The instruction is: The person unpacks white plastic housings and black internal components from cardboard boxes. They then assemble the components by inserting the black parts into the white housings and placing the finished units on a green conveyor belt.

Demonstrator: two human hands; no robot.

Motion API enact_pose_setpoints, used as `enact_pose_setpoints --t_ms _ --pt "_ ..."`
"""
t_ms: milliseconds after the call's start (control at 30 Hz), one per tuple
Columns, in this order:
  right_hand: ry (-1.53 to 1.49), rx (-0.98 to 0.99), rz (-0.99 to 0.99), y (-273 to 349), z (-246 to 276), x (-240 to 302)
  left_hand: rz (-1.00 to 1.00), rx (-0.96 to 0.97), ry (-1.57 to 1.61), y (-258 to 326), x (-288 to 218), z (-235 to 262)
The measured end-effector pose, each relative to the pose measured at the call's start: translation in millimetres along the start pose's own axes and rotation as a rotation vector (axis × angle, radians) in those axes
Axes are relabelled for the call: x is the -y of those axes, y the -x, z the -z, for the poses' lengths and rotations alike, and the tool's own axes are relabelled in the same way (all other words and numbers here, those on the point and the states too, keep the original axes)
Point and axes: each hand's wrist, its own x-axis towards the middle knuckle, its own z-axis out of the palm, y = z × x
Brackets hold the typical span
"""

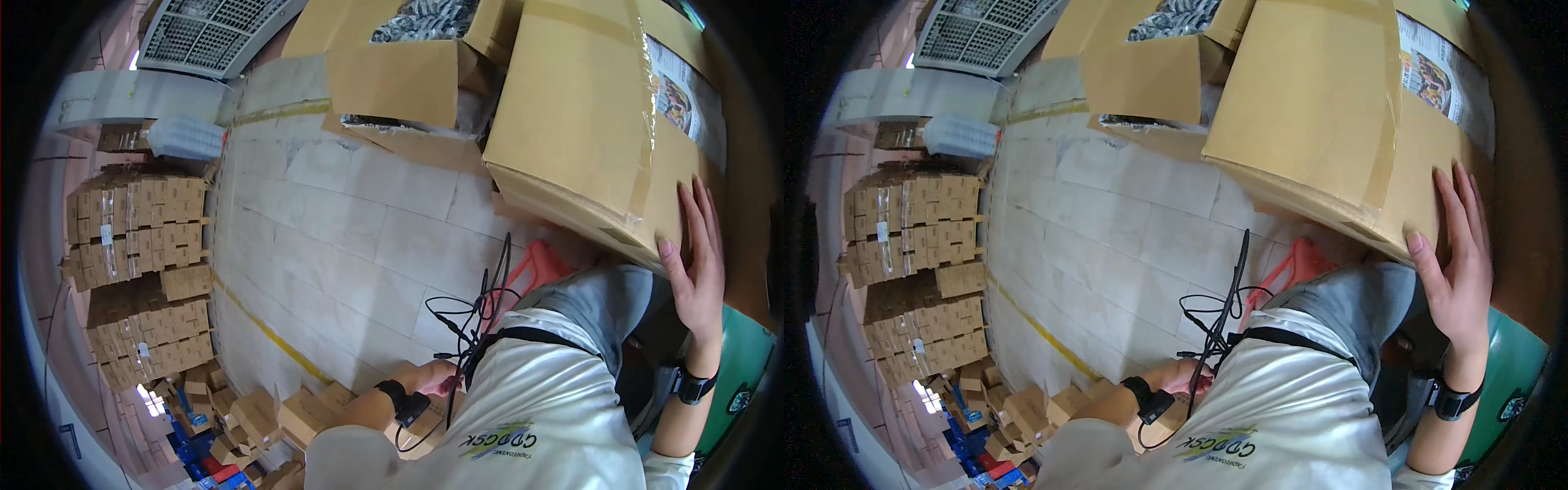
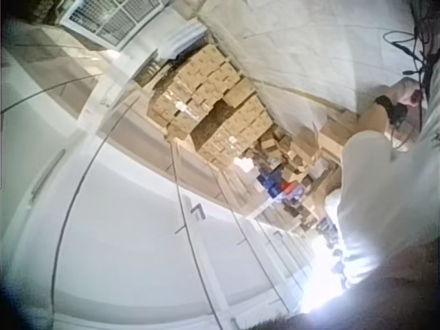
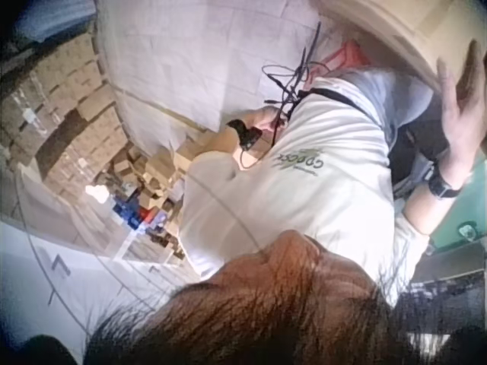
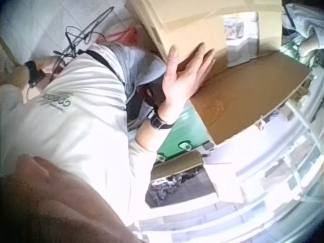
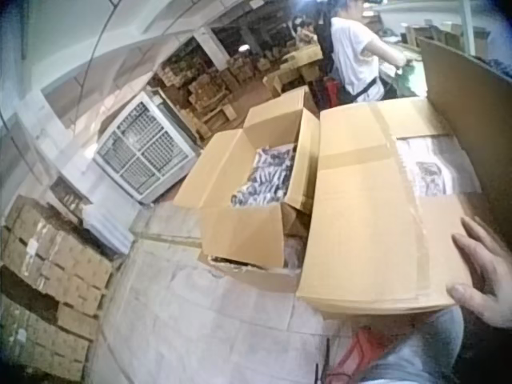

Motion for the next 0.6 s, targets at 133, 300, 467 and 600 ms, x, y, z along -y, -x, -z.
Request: enact_pose_setpoints --t_ms 133,300,467,600 --pt "0.016 0.001 0.004 1 1 -2 0.118 -0.108 0.021 9 -21 -21" --pt "0.010 0.000 -0.004 -2 0 2 -0.383 0.185 -0.405 -43 28 27" --pt "0.013 -0.011 0.001 -4 2 5 -0.848 -0.089 -0.973 -23 5 16" --pt "-0.003 -0.033 -0.006 3 5 0 -0.691 -0.127 -0.729 7 -35 -8"
